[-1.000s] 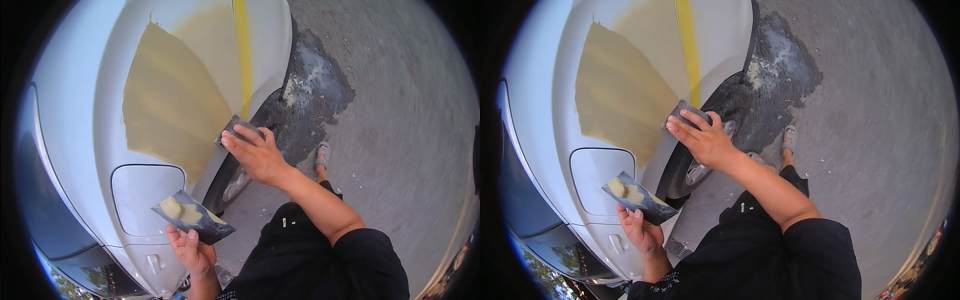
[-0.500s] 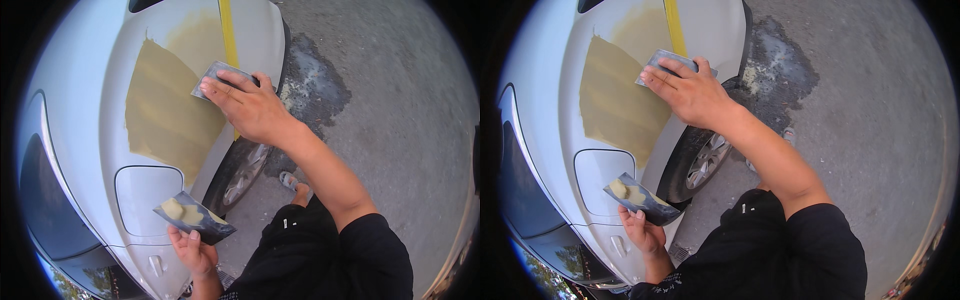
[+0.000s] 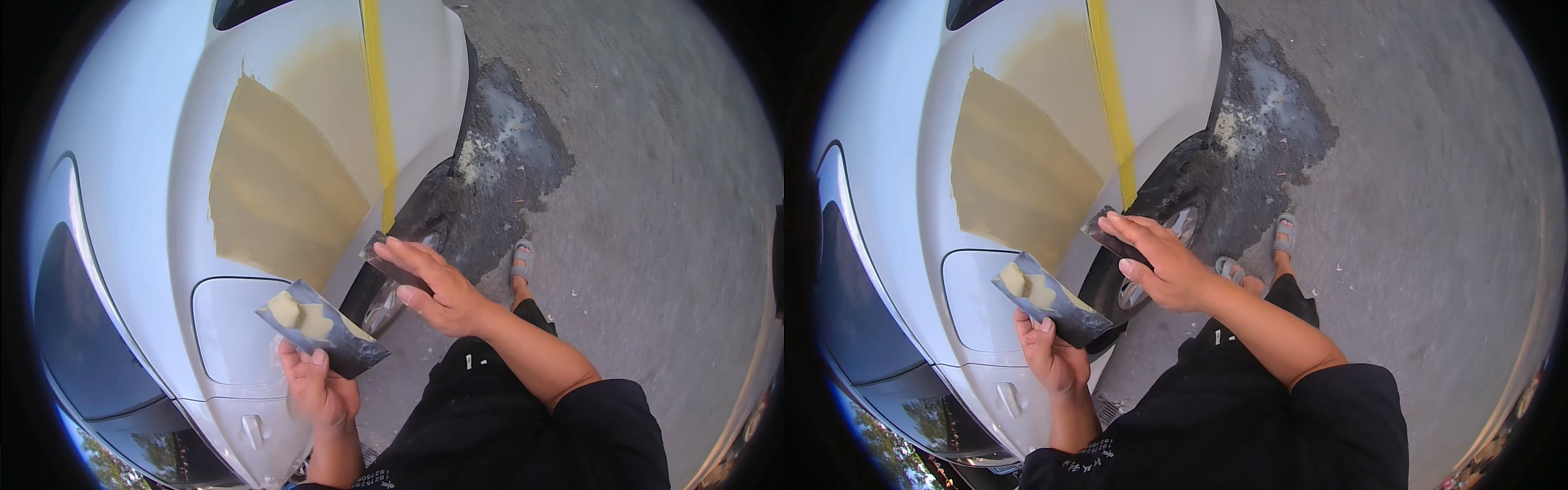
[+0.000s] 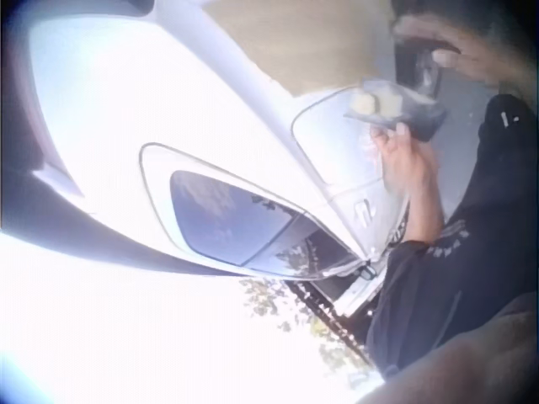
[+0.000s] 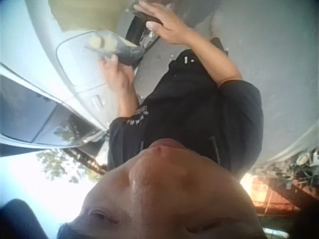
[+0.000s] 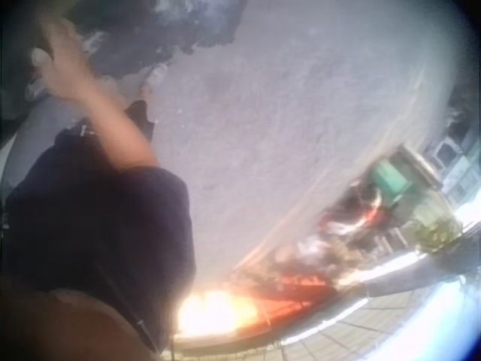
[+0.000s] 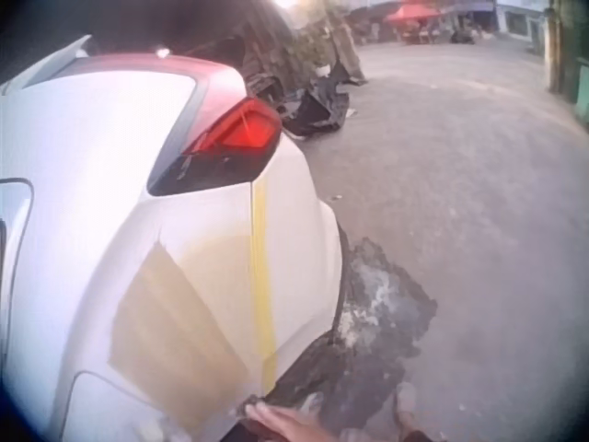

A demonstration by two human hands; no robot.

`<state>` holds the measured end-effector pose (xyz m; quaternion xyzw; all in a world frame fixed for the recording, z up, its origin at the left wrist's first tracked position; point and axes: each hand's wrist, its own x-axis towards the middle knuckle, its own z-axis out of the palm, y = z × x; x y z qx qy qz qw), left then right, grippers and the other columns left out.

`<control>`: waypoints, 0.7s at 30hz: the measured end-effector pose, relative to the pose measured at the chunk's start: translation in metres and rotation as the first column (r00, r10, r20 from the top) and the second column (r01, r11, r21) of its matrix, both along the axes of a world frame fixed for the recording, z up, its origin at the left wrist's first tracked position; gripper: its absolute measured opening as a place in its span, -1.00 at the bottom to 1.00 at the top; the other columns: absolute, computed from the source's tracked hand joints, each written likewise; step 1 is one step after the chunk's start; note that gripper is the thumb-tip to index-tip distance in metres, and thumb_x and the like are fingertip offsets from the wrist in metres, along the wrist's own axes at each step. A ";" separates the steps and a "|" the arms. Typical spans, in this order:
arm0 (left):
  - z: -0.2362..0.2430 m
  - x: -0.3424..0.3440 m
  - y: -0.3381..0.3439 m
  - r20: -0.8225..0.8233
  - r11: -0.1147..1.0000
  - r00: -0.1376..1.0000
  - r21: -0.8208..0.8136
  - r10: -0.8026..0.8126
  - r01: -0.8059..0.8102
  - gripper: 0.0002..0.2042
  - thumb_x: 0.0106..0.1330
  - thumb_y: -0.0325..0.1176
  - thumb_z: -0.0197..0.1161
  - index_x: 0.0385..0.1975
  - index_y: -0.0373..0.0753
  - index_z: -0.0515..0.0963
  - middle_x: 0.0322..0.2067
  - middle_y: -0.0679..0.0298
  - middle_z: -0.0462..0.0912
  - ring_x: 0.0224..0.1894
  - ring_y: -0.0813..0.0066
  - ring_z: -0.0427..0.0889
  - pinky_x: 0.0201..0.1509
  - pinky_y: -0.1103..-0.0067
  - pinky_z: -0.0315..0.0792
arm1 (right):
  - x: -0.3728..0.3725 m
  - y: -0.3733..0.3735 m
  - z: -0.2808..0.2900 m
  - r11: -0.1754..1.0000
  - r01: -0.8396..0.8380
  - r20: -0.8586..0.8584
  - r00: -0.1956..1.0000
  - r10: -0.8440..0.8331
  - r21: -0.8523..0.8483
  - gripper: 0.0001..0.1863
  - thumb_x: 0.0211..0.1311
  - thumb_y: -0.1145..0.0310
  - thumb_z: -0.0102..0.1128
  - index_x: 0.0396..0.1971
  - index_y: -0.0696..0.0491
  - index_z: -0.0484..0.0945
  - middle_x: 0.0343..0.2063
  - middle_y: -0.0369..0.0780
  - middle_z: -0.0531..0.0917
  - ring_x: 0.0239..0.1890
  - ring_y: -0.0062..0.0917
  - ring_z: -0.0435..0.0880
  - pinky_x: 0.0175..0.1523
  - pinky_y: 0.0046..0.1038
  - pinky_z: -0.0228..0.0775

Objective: The person applies a beige filler paste to a taped-off area on the rear quarter panel of a white car using a metal spreader. The person repeatedly scoops filler from the spreader and smooths it over the surface, working within the yellow masking tape boundaries.

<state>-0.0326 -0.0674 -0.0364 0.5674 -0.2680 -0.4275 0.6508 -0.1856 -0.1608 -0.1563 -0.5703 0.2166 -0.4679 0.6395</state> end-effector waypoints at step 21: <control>0.018 -0.081 -0.048 0.252 0.988 0.964 -0.147 0.081 -0.044 -0.64 0.30 -0.65 -0.09 0.10 -0.40 0.12 0.04 0.00 0.42 0.08 0.41 0.41 0.20 0.50 0.24 | -0.107 -0.043 0.098 0.611 -0.235 -0.537 0.756 -0.375 -0.756 -0.58 0.12 0.37 0.01 0.05 -0.10 0.45 0.05 -0.40 0.53 0.14 -0.50 0.44 0.02 0.03 0.19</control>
